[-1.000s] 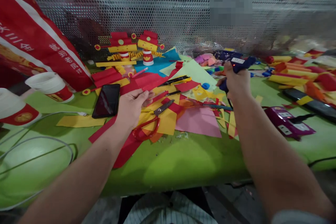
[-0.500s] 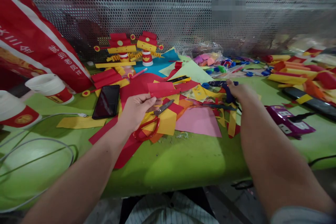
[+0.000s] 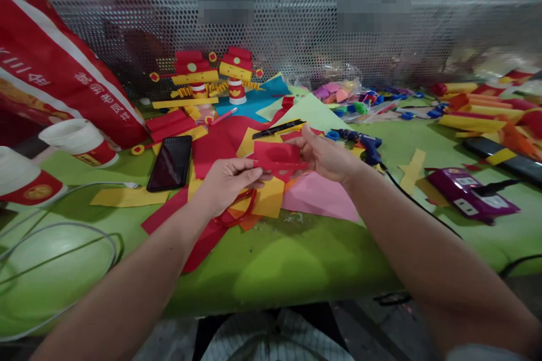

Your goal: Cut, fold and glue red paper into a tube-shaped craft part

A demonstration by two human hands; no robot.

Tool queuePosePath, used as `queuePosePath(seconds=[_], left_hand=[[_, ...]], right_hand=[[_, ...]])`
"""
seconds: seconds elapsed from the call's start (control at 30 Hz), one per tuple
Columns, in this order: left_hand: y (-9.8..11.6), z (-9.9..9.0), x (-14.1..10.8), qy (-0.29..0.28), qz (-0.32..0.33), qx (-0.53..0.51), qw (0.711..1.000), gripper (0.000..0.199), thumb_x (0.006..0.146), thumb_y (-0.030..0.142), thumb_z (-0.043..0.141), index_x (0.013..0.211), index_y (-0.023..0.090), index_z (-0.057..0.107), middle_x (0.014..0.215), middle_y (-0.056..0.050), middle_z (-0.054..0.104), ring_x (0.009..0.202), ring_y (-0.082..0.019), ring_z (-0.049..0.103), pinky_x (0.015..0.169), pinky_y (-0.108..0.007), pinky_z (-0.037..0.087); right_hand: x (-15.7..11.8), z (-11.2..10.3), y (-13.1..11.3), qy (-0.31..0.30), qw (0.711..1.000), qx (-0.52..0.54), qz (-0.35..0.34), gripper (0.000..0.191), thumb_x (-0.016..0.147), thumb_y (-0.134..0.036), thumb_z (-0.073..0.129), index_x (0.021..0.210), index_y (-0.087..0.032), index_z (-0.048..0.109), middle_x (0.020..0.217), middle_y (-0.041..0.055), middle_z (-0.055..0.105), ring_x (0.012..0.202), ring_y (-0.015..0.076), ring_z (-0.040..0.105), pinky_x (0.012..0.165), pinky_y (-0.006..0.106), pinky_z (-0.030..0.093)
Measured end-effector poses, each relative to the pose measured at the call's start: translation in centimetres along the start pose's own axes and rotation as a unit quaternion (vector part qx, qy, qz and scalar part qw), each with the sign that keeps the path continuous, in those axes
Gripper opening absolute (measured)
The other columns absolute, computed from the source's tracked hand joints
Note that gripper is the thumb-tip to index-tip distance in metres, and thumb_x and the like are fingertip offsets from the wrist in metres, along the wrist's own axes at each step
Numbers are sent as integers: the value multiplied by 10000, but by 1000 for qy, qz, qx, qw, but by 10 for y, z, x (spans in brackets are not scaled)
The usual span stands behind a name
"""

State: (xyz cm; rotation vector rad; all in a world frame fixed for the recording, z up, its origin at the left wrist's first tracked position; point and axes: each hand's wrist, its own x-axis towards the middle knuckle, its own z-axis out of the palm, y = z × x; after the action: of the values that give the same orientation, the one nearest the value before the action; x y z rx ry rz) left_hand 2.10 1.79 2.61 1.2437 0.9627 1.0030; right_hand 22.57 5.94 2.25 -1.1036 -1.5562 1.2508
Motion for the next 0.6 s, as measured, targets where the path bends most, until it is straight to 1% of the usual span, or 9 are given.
queuePosePath(seconds=[0.07,0.1,0.13,0.23,0.3,0.37,0.47,0.53,0.6], left_hand=[[-1,0,0,-16,-3,10,1000,159,635,317,732,696,172,708,688,-57,719,768,-190,687,725,-299,548],[-1,0,1,-22,-2,13,1000,154,637,316,731,691,174,709,678,-56,716,770,-191,688,720,-294,548],[-2,0,1,-24,-2,15,1000,151,639,318,730,687,176,709,670,-55,714,770,-191,688,715,-290,548],[-4,0,2,-15,-12,25,1000,158,633,333,730,681,184,710,651,-48,710,748,-190,688,694,-287,550],[-4,0,2,-6,-16,30,999,172,625,346,734,684,186,711,647,-44,710,724,-188,687,680,-289,551],[-4,1,2,-1,-15,32,999,191,619,359,737,687,182,713,647,-45,711,703,-183,683,672,-286,551],[-2,0,2,-3,-12,34,999,204,616,364,740,682,173,715,642,-51,709,673,-171,677,672,-277,547],[-2,0,2,-2,-10,33,999,195,616,354,741,679,172,715,636,-53,707,657,-167,673,667,-277,547],[-1,0,2,4,-15,31,999,180,614,338,741,671,169,714,638,-57,708,641,-167,670,650,-277,546]], right_hand=[[-4,5,-2,-64,995,67,40,687,769,-738,283,772,-163,660,694,90,678,632,187,644,546,304,535],[-6,6,-3,-87,990,94,57,690,772,-737,280,797,-165,664,695,89,682,641,194,651,545,308,534],[-8,6,-5,-95,987,109,63,684,775,-732,286,822,-166,667,688,85,682,635,198,656,533,309,531],[-12,8,-11,-92,986,126,54,560,754,-671,441,888,-178,672,681,65,686,599,196,659,500,306,526],[-13,9,-13,-90,986,136,43,433,708,-562,591,916,-193,680,699,44,694,598,185,657,518,305,534],[-13,9,-13,-78,985,147,33,347,659,-447,672,907,-206,697,696,22,694,605,167,650,555,301,539],[-10,8,-11,-49,991,126,22,258,629,-359,690,834,-207,727,613,-6,662,587,134,618,587,281,525],[-9,7,-9,-34,996,82,3,222,629,-338,681,801,-210,738,573,-17,638,586,120,595,592,267,507],[-8,6,-8,-25,999,33,-24,209,648,-333,660,803,-220,743,582,-22,633,609,116,580,595,259,488]])
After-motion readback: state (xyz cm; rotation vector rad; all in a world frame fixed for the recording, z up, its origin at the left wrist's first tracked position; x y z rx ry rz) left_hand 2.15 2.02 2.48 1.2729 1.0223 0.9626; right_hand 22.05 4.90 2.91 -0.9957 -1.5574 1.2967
